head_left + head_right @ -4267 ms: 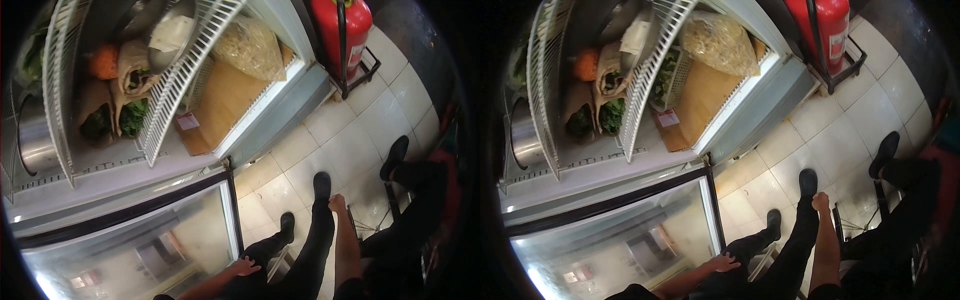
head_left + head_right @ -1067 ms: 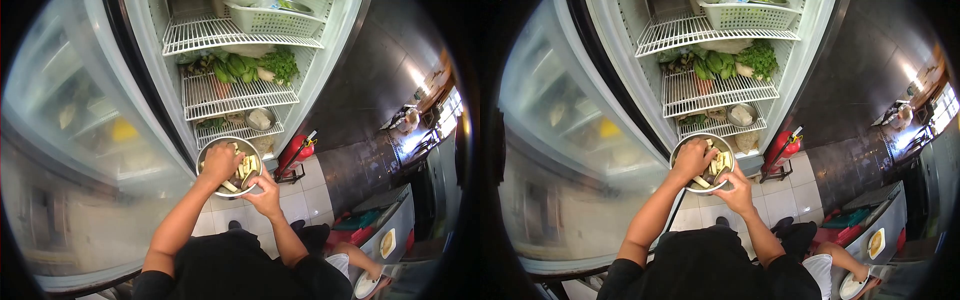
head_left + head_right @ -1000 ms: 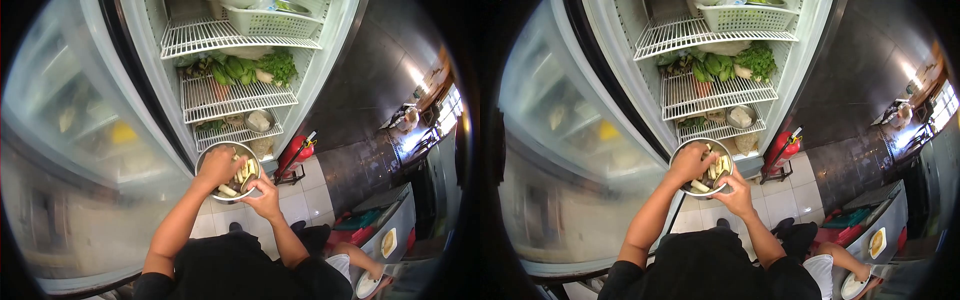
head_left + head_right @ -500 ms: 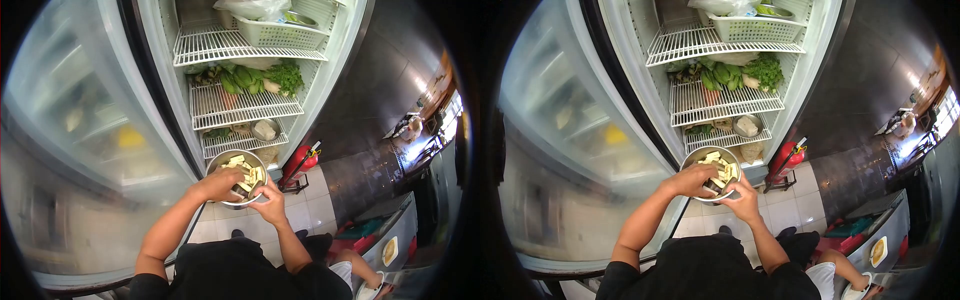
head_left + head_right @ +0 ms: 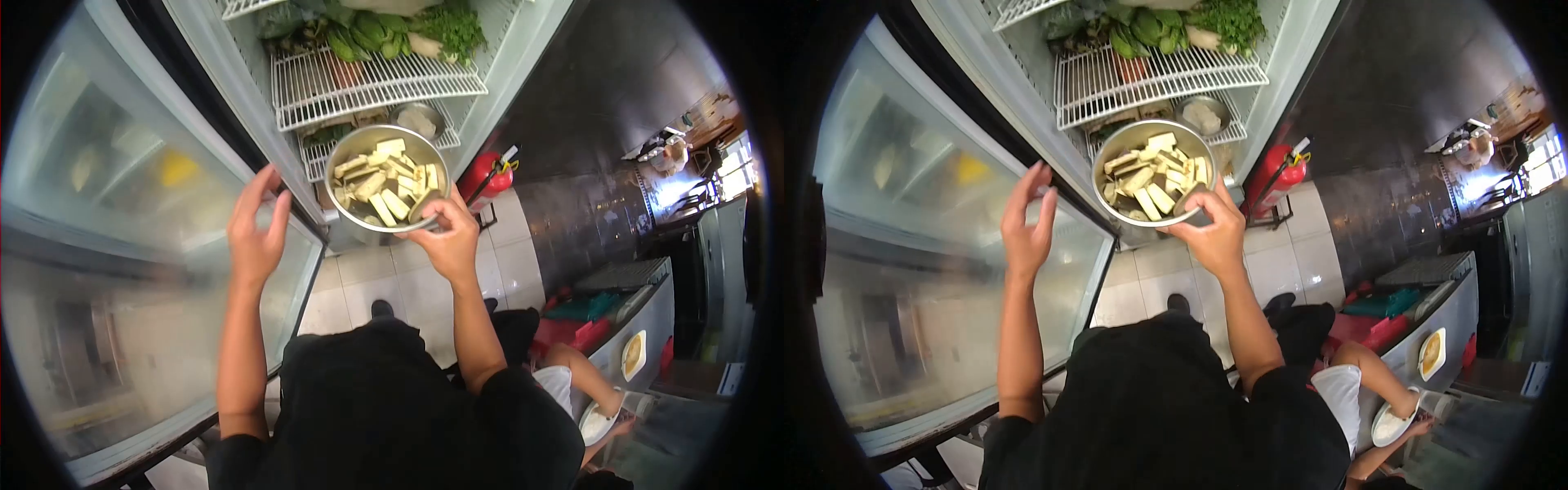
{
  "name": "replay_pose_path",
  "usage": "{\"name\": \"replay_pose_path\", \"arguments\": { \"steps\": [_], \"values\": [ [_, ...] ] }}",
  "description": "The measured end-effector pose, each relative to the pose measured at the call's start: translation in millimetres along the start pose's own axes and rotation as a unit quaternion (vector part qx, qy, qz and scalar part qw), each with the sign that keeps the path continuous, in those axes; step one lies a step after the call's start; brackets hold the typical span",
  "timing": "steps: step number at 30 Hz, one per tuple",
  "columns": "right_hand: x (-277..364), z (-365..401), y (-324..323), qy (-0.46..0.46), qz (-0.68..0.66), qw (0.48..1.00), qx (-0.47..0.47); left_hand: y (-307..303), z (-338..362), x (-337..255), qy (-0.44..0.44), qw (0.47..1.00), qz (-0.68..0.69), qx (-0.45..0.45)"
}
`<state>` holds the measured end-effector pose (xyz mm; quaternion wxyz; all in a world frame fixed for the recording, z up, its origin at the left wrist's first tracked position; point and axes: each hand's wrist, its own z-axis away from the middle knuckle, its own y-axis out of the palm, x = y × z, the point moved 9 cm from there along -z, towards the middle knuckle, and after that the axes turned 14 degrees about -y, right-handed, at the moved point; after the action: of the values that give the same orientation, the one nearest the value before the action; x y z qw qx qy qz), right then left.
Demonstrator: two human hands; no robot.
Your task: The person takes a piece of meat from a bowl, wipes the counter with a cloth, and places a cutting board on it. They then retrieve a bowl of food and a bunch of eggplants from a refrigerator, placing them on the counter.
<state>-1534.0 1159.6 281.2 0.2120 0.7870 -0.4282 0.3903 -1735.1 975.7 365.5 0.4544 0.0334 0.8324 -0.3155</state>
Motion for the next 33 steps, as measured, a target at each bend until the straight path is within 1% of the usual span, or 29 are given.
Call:
{"name": "replay_pose_path", "arguments": {
  "steps": [1,2,3,5,6,7,8,9,10,11,13,15,16,18,19,20,21,22,24,25,26,27,28,29,31,32,33],
  "values": [
    [2.1,-4.3,-1.5,0.012,-0.038,0.999,-0.030,-10.8,10.0,16.6,-0.043,0.999,0.016,-0.019],
    [-1.8,-2.1,-3.8,0.005,-0.041,0.999,-0.028,-12.7,25.2,44.5,-0.104,0.994,0.014,-0.004],
    [-16.2,-1.6,-3.2,0.015,0.029,0.999,0.012,-13.2,38.8,76.2,-0.157,0.987,0.013,0.007],
    [-10.5,-14.1,3.3,-0.020,0.105,0.993,0.048,-2.7,78.6,128.1,-0.219,0.972,0.020,0.083],
    [-6.0,-16.3,5.4,-0.024,0.111,0.992,0.056,4.1,101.9,153.8,-0.229,0.964,-0.002,0.137],
    [-6.0,-17.0,5.9,0.000,0.076,0.996,0.050,7.6,132.9,175.8,-0.246,0.949,-0.025,0.194],
    [-7.6,-17.8,5.3,0.028,0.042,0.998,0.047,1.3,158.7,195.9,-0.312,0.933,-0.009,0.181],
    [-4.9,-22.3,4.5,0.018,0.042,0.998,0.050,-3.9,182.2,213.5,-0.375,0.911,0.009,0.168],
    [-4.7,-26.0,2.2,0.021,0.036,0.998,0.046,-11.1,211.7,236.7,-0.488,0.858,0.078,0.140],
    [-4.1,-28.1,0.4,0.026,0.029,0.998,0.041,-17.4,248.7,256.2,-0.591,0.785,0.146,0.111],
    [13.1,-46.1,5.1,0.001,0.011,0.999,0.046,-31.5,303.2,285.3,-0.667,0.702,0.246,0.041],
    [39.8,-73.4,14.4,-0.037,-0.032,0.998,0.036,-41.0,343.7,299.6,-0.692,0.637,0.338,-0.004],
    [40.3,-85.4,19.5,-0.047,-0.036,0.998,0.039,-44.8,350.6,298.8,-0.685,0.641,0.345,-0.007],
    [37.7,-107.5,27.3,-0.057,-0.053,0.996,0.035,-64.0,372.6,295.7,-0.687,0.606,0.385,-0.110],
    [35.6,-118.3,35.0,-0.061,-0.048,0.996,0.035,-68.7,381.7,296.0,-0.685,0.606,0.389,-0.113],
    [34.9,-129.1,42.2,-0.075,-0.011,0.996,0.041,-76.0,389.1,297.6,-0.666,0.610,0.408,-0.137],
    [25.1,-136.9,48.2,-0.060,0.015,0.997,0.043,-79.9,387.6,298.5,-0.642,0.616,0.428,-0.160],
    [14.8,-145.9,57.6,-0.049,0.038,0.997,0.046,-81.2,382.1,294.9,-0.635,0.618,0.434,-0.163],
    [18.3,-160.2,75.8,-0.118,0.057,0.991,0.033,-90.3,381.8,284.3,-0.607,0.604,0.469,-0.219],
    [9.1,-165.0,85.4,-0.129,0.056,0.989,0.042,-90.6,379.8,281.1,-0.594,0.602,0.486,-0.220],
    [5.4,-169.7,92.4,-0.161,0.068,0.984,0.040,-90.3,381.4,276.1,-0.591,0.601,0.489,-0.224],
    [-5.2,-175.5,98.2,-0.169,0.093,0.981,0.037,-92.9,374.2,266.3,-0.576,0.607,0.491,-0.242],
    [-4.7,-177.5,100.7,-0.170,0.122,0.977,0.034,-96.1,370.8,258.4,-0.567,0.611,0.489,-0.256],
    [-6.6,-175.0,101.7,-0.169,0.125,0.977,0.031,-96.8,376.5,253.5,-0.580,0.606,0.481,-0.255],
    [-3.1,-181.6,109.4,-0.168,0.128,0.977,0.028,-95.4,366.5,252.8,-0.549,0.616,0.506,-0.251],
    [-6.1,-182.2,112.0,-0.142,0.120,0.982,0.044,-96.9,367.4,255.9,-0.551,0.614,0.502,-0.258],
    [-12.4,-182.3,111.7,-0.160,0.132,0.977,0.042,-96.2,369.9,259.2,-0.555,0.610,0.501,-0.261]
  ]
}}
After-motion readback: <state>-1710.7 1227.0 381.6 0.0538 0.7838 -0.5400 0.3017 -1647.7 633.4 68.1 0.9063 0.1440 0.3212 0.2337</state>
